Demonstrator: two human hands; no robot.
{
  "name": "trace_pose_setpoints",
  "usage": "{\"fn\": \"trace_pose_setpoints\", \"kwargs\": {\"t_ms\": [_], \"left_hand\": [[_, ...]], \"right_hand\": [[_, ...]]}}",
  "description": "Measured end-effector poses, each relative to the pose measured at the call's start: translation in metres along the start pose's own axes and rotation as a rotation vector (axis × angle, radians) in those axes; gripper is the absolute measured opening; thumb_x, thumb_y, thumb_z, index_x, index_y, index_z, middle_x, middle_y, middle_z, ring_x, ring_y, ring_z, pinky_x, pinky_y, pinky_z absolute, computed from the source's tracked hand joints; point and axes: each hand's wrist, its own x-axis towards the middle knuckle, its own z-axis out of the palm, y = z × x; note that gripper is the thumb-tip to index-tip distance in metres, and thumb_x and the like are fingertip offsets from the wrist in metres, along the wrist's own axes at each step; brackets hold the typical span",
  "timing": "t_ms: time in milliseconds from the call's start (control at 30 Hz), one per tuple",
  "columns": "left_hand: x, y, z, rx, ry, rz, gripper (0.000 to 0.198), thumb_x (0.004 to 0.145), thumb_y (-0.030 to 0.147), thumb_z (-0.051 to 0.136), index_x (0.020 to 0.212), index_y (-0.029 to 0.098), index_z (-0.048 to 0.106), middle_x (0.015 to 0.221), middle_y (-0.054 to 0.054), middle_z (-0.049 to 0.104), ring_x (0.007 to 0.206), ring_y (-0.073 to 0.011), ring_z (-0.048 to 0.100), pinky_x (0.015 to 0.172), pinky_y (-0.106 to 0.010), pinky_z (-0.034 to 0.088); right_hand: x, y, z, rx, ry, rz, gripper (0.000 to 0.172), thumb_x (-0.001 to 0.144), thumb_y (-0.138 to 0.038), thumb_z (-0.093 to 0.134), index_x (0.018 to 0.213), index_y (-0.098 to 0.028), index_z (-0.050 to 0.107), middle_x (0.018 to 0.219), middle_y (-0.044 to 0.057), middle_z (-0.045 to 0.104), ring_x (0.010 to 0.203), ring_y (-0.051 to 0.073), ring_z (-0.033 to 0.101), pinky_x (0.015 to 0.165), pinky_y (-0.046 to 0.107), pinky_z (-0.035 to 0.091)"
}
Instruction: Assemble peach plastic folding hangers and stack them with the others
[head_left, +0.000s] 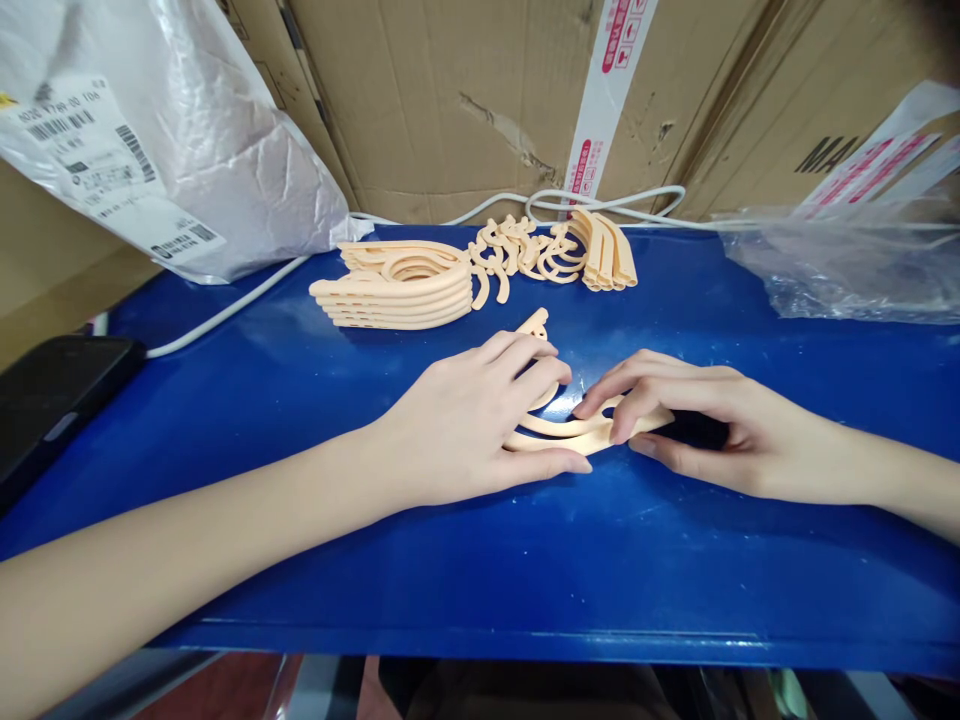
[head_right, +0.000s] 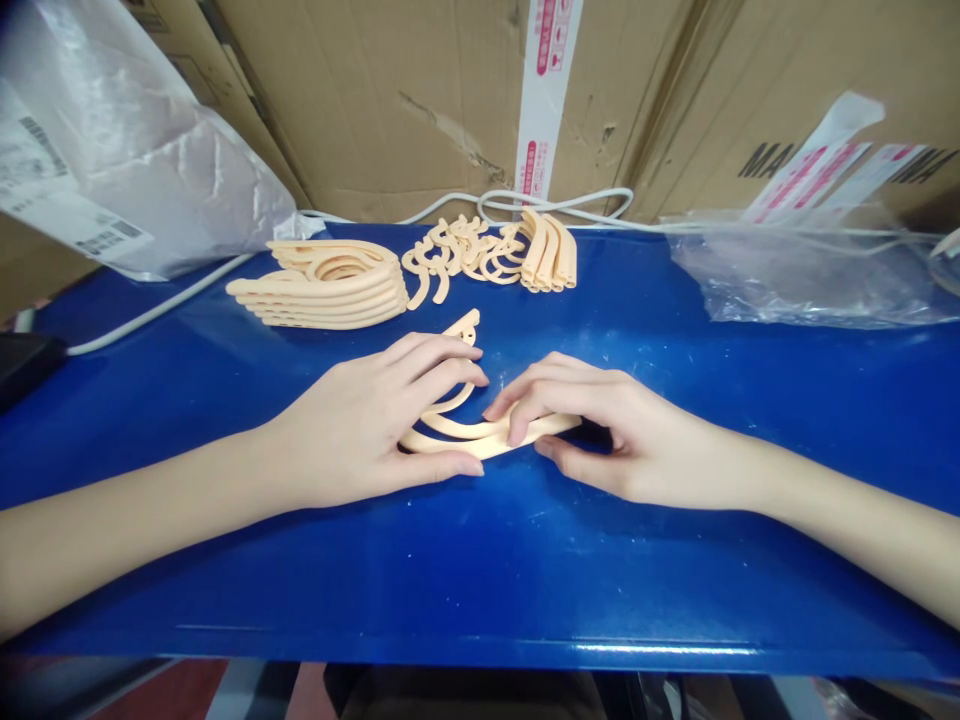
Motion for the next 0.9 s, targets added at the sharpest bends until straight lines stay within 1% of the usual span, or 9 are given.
{"fn": "trace_pose_setpoints", "kwargs": {"t_ms": [133,300,467,533,667,767,833,900], "left_hand": [[-0.0002,-0.0009,-0.0003,-0.016,-0.013,0.007,0.055,0.091,0.061,0.051,0.12,0.016,0.056,0.131,-0.01,0.056,0.128,-0.0261,0.047,0.103,-0.037,0.046],[-0.0001,-0.0008,-0.0015,-0.024,-0.042,0.008,0.055,0.091,0.061,0.05,0.122,0.016,0.056,0.133,-0.01,0.055,0.129,-0.0262,0.046,0.104,-0.038,0.045],[0.0002,-0.0001,-0.0011,-0.021,-0.028,0.013,0.053,0.091,0.059,0.052,0.123,0.017,0.054,0.13,-0.01,0.057,0.128,-0.0265,0.047,0.101,-0.038,0.047],[0.0002,-0.0001,-0.0008,-0.031,-0.02,0.019,0.052,0.091,0.058,0.052,0.123,0.017,0.054,0.129,-0.009,0.057,0.127,-0.0259,0.047,0.101,-0.038,0.047],[0.0001,-0.0002,-0.0012,-0.059,-0.017,0.02,0.053,0.09,0.06,0.053,0.121,0.019,0.055,0.128,-0.008,0.058,0.127,-0.0257,0.047,0.099,-0.036,0.048],[0.0005,-0.0005,-0.0017,-0.094,-0.016,0.046,0.052,0.091,0.06,0.052,0.121,0.017,0.055,0.126,-0.009,0.059,0.122,-0.0241,0.051,0.097,-0.035,0.049],[0.0008,-0.0011,-0.0015,-0.118,-0.007,0.078,0.046,0.095,0.054,0.048,0.121,0.016,0.055,0.124,-0.009,0.06,0.117,-0.0219,0.054,0.096,-0.035,0.049],[0.0006,-0.0021,-0.0007,-0.116,0.008,0.116,0.036,0.1,0.039,0.041,0.121,0.014,0.055,0.123,-0.009,0.061,0.113,-0.02,0.054,0.099,-0.035,0.048]], "right_hand": [[-0.001,0.0011,0.0006,-0.029,0.039,-0.011,0.028,0.083,-0.007,0.056,0.104,-0.024,0.061,0.118,0.005,0.064,0.111,0.019,0.059,0.089,0.033,0.049],[-0.0022,0.0009,0.0021,-0.113,0.054,-0.029,0.024,0.086,-0.011,0.053,0.105,-0.024,0.059,0.118,0.006,0.063,0.114,0.02,0.056,0.091,0.037,0.047],[-0.0019,-0.0022,0.0046,-0.262,0.056,-0.073,0.032,0.083,-0.004,0.047,0.106,-0.025,0.057,0.112,0.006,0.063,0.112,0.023,0.055,0.091,0.041,0.045],[-0.0019,-0.0031,0.0053,-0.294,0.057,-0.085,0.032,0.082,-0.003,0.046,0.103,-0.025,0.055,0.11,0.006,0.063,0.11,0.023,0.055,0.089,0.041,0.045],[-0.0023,-0.0031,0.0057,-0.328,0.072,-0.098,0.024,0.082,-0.002,0.046,0.092,-0.024,0.049,0.105,0.005,0.062,0.103,0.021,0.055,0.085,0.037,0.045],[-0.0022,-0.001,0.0055,-0.344,0.099,-0.103,0.021,0.084,-0.003,0.047,0.089,-0.023,0.047,0.102,0.003,0.062,0.099,0.02,0.055,0.084,0.037,0.044],[-0.0023,0.0014,0.005,-0.364,0.13,-0.082,0.02,0.086,-0.003,0.046,0.088,-0.023,0.047,0.098,0.003,0.063,0.096,0.021,0.055,0.083,0.039,0.043],[-0.0024,0.004,0.0041,-0.389,0.171,-0.043,0.019,0.087,-0.004,0.046,0.087,-0.023,0.047,0.092,0.003,0.062,0.093,0.022,0.054,0.081,0.04,0.042]]}}
